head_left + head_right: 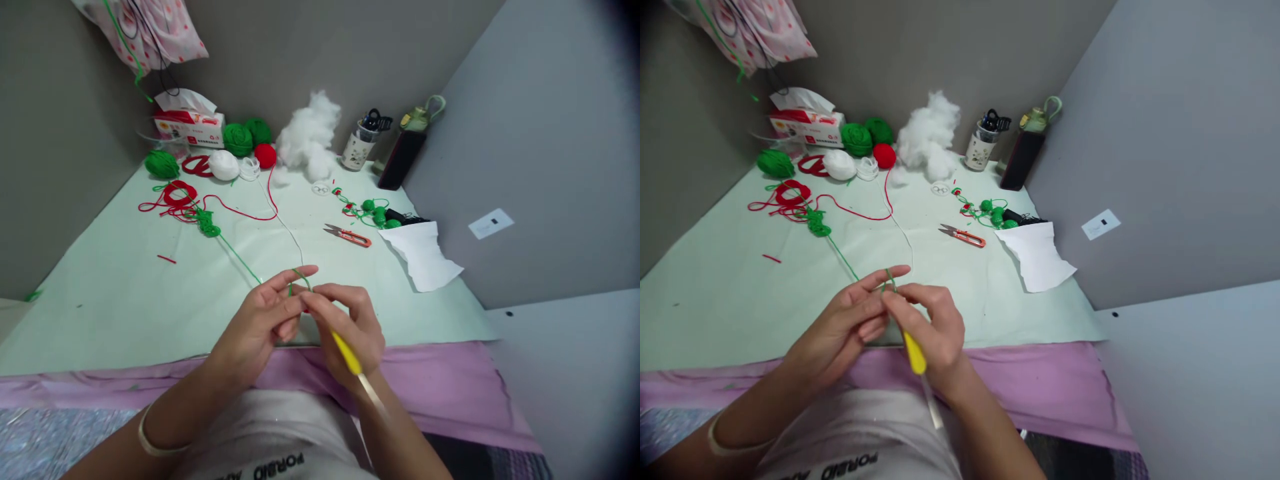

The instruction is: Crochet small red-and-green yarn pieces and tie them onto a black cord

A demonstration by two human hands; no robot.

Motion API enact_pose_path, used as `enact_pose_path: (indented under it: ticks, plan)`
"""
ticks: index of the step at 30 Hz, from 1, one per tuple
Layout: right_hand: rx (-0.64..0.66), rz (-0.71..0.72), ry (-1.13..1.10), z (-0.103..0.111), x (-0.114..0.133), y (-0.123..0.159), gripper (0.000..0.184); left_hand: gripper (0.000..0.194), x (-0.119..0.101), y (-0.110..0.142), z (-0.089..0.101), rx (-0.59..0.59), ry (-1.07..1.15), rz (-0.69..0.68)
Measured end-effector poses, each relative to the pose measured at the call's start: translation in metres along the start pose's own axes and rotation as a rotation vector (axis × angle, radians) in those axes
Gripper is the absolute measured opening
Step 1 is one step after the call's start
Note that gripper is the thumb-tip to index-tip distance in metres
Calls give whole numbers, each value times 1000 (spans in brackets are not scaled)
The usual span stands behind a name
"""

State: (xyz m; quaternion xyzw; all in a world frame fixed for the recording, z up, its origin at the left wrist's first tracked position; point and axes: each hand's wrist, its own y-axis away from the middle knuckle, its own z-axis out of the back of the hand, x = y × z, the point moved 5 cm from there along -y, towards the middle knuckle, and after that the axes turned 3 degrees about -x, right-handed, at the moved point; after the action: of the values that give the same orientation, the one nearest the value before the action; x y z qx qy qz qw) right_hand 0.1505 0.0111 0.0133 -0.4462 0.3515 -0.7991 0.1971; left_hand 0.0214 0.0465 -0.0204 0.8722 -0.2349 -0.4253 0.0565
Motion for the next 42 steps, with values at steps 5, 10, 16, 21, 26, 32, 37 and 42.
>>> enact_pose_path:
  ticks: [5, 10, 16, 21, 26, 32, 37, 42]
  plan:
    - [-171, -303, -433, 4, -15, -8, 22, 35, -4, -1, 1, -9, 42, -17]
    - [-99, -424, -566, -9, -21, -6, 17, 34, -2, 0, -4, 9, -133, -137]
    - [-112, -592, -796, -9, -32, -2, 19, 25, -5, 2, -2, -3, -191, -154]
    - [-93, -498, -652, -2, -23, -3, 22, 29, -6, 1, 1, -41, -240, -170]
    - [17, -151, -248, 2, -1, -5, 26, 30, -7, 6, 5, -142, -367, -301]
    - [4, 193, 190, -3, 6, 7, 36, 40, 2, 3, 2, -44, -125, -130]
    - [-122, -193, -287, 3, -13, -2, 26, 36, -1, -1, 1, 38, 84, 62]
    - [-103, -327, -503, -4, -16, -8, 20, 35, -3, 3, -5, 58, -62, -32]
